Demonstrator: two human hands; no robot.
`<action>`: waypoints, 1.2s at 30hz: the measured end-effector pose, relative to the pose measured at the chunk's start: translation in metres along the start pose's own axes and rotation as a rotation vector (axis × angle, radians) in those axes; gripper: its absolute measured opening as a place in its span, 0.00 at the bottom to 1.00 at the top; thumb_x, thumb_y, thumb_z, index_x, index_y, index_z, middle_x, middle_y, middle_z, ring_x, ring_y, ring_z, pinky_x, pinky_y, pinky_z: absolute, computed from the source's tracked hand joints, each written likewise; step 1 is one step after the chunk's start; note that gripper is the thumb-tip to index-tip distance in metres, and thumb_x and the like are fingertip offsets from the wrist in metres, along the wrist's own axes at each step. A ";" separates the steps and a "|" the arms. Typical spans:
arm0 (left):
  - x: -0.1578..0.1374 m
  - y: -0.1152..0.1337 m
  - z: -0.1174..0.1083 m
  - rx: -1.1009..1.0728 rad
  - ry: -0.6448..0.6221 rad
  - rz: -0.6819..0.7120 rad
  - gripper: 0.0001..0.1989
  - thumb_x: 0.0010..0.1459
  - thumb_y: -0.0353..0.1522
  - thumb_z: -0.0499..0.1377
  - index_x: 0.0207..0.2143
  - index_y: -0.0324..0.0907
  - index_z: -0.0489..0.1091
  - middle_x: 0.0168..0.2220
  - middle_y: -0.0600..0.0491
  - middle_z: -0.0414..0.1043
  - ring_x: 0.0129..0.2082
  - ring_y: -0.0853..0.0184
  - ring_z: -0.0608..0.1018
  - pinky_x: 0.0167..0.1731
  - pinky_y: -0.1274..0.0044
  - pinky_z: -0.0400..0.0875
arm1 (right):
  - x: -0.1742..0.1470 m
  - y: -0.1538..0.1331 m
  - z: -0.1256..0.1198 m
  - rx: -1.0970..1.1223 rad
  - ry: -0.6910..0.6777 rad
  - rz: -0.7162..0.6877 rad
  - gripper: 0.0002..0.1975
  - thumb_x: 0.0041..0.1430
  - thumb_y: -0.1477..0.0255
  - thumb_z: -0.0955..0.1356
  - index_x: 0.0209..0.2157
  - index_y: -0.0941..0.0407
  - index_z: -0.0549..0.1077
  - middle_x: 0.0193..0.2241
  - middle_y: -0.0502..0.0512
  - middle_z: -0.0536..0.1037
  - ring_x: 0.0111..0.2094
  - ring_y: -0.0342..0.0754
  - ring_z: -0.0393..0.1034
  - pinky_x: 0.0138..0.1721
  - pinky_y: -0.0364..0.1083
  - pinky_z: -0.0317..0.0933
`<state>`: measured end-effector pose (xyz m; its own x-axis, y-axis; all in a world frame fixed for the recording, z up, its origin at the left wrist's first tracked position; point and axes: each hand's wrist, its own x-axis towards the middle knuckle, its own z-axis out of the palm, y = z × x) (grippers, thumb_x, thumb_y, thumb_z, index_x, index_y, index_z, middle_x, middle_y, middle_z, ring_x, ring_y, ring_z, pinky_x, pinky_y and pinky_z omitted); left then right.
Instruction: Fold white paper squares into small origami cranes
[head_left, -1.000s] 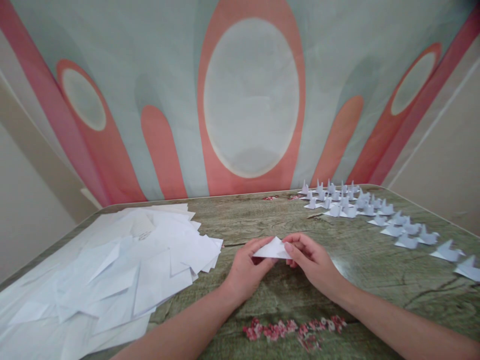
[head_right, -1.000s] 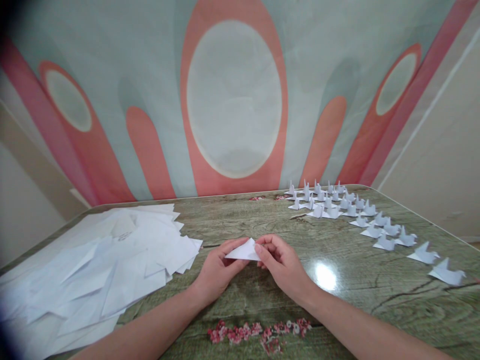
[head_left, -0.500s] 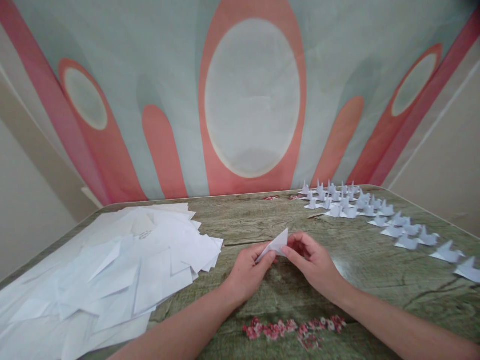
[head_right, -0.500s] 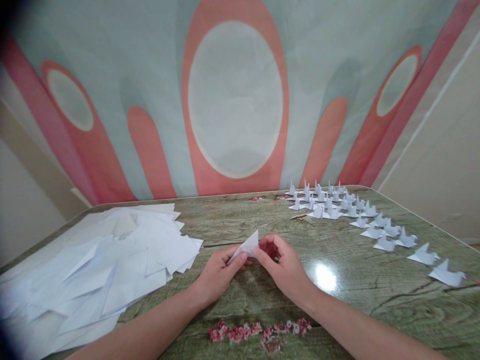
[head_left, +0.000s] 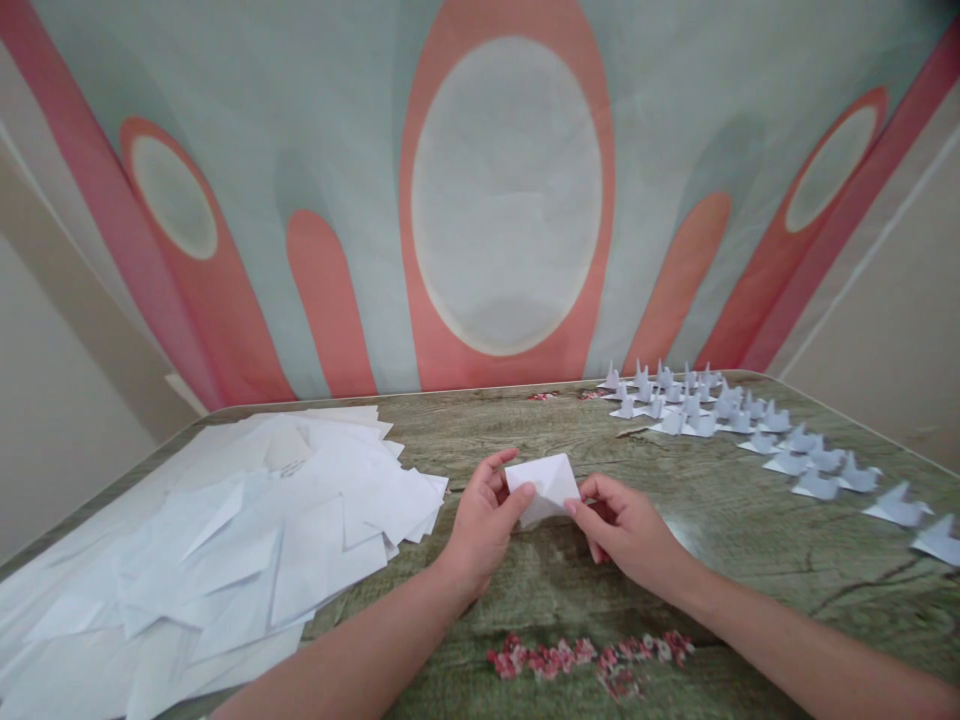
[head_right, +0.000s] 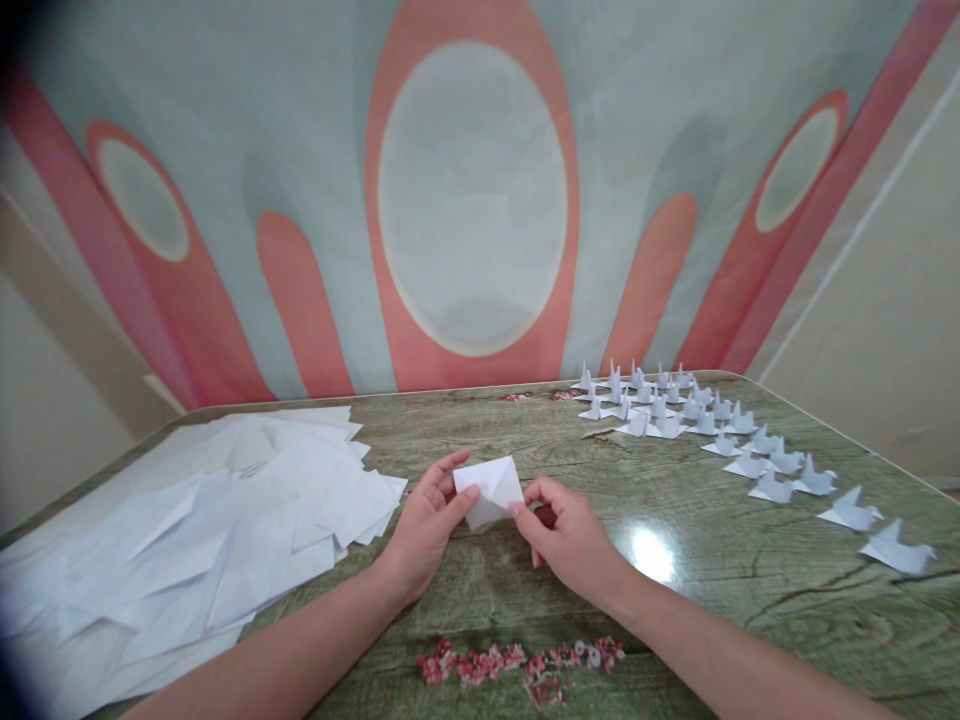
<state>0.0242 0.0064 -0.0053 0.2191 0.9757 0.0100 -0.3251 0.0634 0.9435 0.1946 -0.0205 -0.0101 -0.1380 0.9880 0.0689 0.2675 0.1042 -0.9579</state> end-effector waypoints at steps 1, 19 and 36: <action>0.000 0.000 0.000 0.000 -0.003 -0.002 0.28 0.48 0.36 0.63 0.50 0.40 0.58 0.36 0.49 0.72 0.33 0.68 0.72 0.36 0.77 0.64 | 0.001 0.000 -0.001 0.013 0.010 0.015 0.12 0.56 0.61 0.63 0.28 0.55 0.63 0.10 0.42 0.64 0.11 0.39 0.58 0.14 0.38 0.51; -0.009 0.003 -0.001 0.659 -0.057 0.344 0.13 0.56 0.30 0.54 0.44 0.44 0.71 0.34 0.51 0.66 0.35 0.66 0.70 0.37 0.77 0.63 | 0.009 0.004 -0.005 0.214 0.078 0.016 0.15 0.55 0.59 0.65 0.30 0.58 0.66 0.20 0.49 0.74 0.17 0.39 0.64 0.21 0.40 0.61; -0.009 -0.007 -0.004 0.494 -0.102 0.161 0.12 0.59 0.35 0.51 0.44 0.41 0.66 0.34 0.52 0.69 0.31 0.69 0.69 0.32 0.79 0.62 | 0.008 0.003 -0.002 0.335 0.030 0.056 0.13 0.55 0.61 0.65 0.30 0.58 0.66 0.19 0.48 0.74 0.18 0.38 0.64 0.21 0.39 0.60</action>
<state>0.0210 -0.0018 -0.0128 0.2984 0.9380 0.1764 0.1048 -0.2159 0.9708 0.1958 -0.0120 -0.0116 -0.1030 0.9945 0.0166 -0.0547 0.0110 -0.9984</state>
